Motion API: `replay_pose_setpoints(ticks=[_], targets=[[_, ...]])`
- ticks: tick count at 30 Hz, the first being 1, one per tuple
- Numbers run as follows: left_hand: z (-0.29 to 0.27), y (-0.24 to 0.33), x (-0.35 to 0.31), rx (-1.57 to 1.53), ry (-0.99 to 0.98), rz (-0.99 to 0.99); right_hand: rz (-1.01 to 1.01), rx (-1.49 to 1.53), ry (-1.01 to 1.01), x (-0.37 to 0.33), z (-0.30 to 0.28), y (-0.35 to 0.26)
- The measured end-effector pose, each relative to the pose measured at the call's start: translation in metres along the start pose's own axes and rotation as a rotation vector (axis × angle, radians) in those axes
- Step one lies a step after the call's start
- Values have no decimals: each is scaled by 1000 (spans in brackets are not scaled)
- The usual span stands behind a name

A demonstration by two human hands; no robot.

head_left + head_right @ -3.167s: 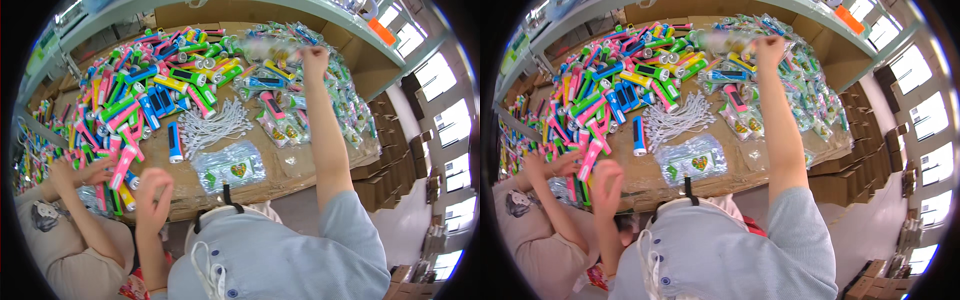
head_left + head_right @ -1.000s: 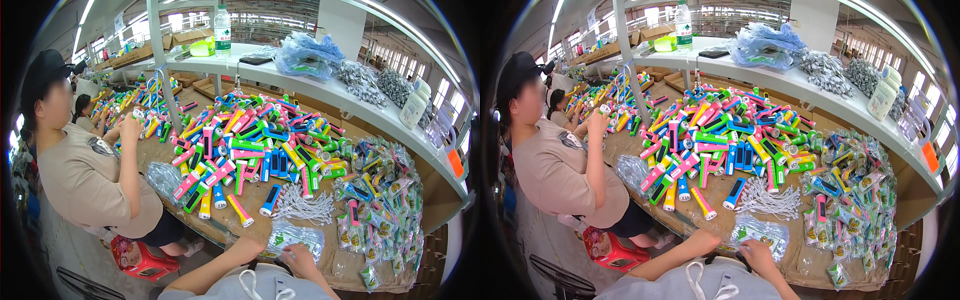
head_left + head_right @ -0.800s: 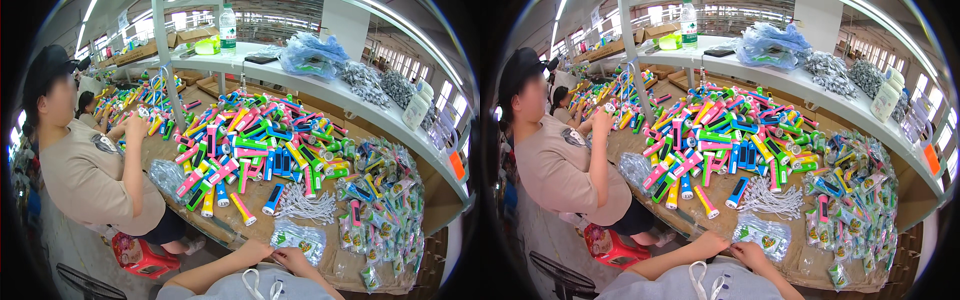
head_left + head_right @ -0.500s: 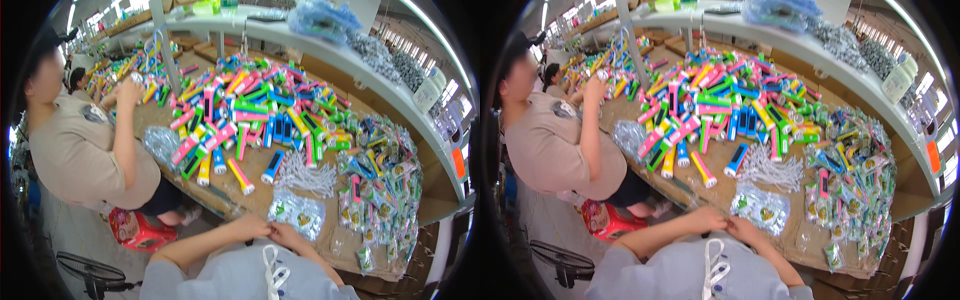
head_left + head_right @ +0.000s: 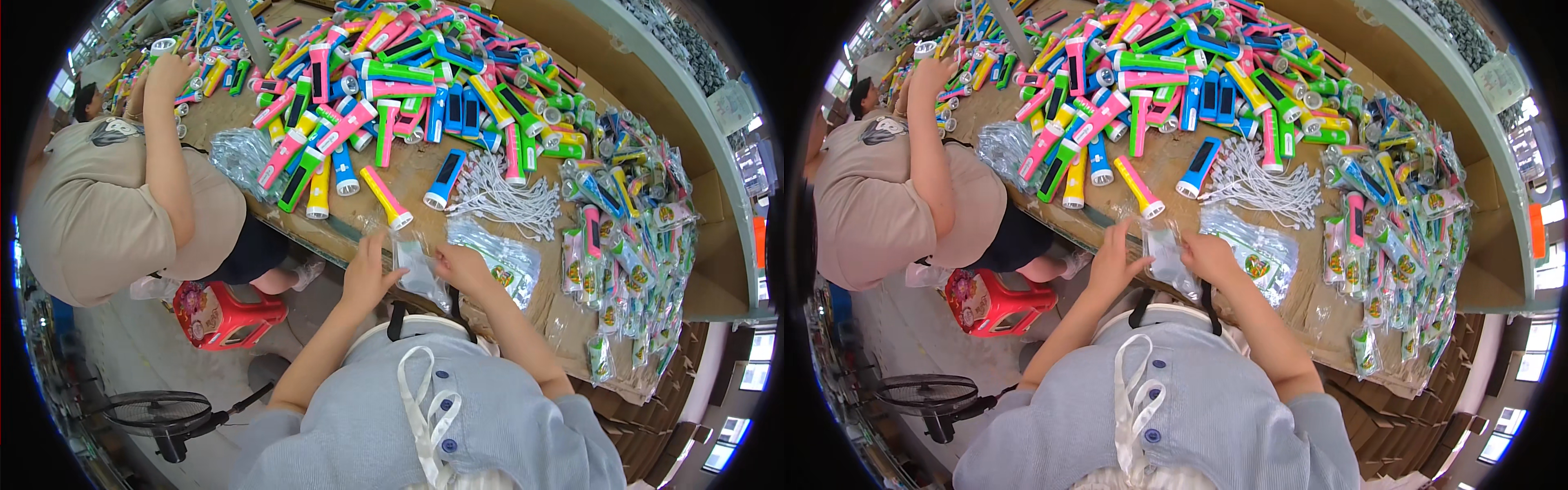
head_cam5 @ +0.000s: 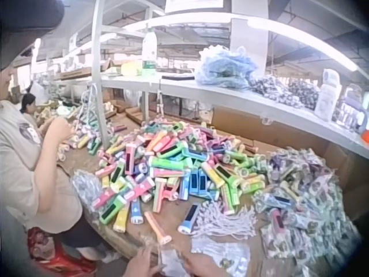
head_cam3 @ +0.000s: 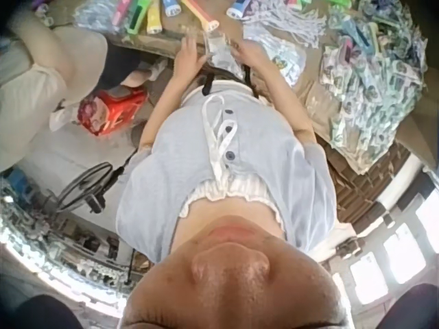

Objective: The person places colorful flashlights into individual plastic bags by hand, then arranges the bagged flashlights on a table.

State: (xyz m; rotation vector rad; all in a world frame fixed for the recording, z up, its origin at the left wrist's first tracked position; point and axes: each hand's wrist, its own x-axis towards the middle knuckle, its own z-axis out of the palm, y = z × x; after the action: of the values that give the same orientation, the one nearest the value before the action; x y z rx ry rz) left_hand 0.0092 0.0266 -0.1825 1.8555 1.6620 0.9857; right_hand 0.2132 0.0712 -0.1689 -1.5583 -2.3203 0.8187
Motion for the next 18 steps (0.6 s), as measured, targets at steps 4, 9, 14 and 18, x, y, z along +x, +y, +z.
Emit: replay_pose_setpoints(ticks=[4, 9, 14, 18], targets=[[10, -27, 17, 29, -153, -78, -198, 95, -120, 7, -7, -11], [21, -82, 5, -35, -203, -206, -145, 240, -206, 49, -7, 11], [-1, -54, -22, 276, -124, -326, 244, -105, -65, 107, 48, -27], [-13, -39, -21, 134, 11, -365, 179, -63, 64, 112, 61, -19]])
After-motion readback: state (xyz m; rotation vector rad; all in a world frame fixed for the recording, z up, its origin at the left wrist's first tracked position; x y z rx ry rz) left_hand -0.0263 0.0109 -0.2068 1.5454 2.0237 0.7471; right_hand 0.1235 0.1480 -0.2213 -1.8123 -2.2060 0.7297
